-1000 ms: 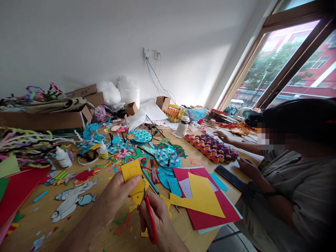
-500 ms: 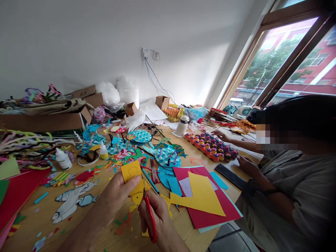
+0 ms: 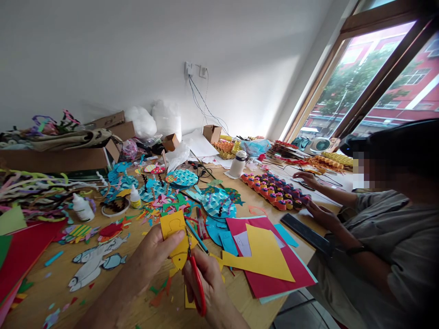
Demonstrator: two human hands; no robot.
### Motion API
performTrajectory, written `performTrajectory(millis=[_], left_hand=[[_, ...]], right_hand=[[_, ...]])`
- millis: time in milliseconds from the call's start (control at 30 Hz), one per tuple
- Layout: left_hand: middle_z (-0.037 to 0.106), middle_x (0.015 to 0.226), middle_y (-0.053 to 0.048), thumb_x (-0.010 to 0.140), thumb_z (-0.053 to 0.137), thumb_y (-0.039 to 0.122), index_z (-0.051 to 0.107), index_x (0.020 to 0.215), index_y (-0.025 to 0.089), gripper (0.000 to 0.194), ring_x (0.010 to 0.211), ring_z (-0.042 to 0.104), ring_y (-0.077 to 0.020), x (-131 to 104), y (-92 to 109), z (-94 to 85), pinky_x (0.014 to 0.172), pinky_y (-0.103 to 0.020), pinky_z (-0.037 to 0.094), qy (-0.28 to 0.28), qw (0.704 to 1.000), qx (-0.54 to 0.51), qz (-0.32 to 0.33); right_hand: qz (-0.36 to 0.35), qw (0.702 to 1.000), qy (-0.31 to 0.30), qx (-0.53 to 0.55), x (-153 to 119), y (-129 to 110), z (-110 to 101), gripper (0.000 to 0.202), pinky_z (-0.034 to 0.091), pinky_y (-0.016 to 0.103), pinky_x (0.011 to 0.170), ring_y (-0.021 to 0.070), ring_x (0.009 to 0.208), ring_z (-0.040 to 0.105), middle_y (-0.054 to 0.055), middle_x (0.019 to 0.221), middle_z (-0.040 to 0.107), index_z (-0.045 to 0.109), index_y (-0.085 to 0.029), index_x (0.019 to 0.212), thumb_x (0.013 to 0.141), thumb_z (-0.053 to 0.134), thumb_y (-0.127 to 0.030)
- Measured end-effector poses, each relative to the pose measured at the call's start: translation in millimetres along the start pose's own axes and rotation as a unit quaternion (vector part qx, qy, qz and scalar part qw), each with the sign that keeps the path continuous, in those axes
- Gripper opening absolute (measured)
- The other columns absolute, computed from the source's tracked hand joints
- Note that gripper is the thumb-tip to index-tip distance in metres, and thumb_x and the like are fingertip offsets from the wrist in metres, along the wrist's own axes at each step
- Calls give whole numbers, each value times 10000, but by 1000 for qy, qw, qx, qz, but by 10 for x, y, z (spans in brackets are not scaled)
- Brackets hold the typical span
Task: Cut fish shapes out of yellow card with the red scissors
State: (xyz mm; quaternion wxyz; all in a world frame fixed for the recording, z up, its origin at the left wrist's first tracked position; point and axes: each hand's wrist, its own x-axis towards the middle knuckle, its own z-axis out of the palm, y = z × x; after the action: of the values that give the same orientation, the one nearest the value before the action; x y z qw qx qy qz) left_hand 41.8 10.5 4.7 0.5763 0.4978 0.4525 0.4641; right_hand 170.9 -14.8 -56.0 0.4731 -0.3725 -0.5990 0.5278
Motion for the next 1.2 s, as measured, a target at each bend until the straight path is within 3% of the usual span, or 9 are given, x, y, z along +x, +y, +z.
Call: performTrajectory(millis=[467,733,1200], left_hand=[[610,637,26,746,587,316,633,772,177,148,628,528,-147,27,-53,-51,585,-222,427,18,1000,17,5],[618,636,24,764,567,313,654,753,186,154,620,541,-144,49,-75,-50,575,-211,434,-22,1000,17,13],[618,634,21,728,602,307,629,711,175,135,606,532,-140,27,-38,-16,570,-217,432,5,1000,12,-3]], right_hand=[[30,999,-22,29,10,2,28,476,285,165,353,74,374,358,-60,458,403,462,-192,651,844,398,-622],[36,998,-27,44,14,-49,12,466,281,168,351,72,366,334,-73,458,380,494,-189,684,836,419,-624],[16,1000,-2,6,8,-32,16,501,287,153,335,60,358,336,-74,472,363,409,-196,621,827,386,-653]])
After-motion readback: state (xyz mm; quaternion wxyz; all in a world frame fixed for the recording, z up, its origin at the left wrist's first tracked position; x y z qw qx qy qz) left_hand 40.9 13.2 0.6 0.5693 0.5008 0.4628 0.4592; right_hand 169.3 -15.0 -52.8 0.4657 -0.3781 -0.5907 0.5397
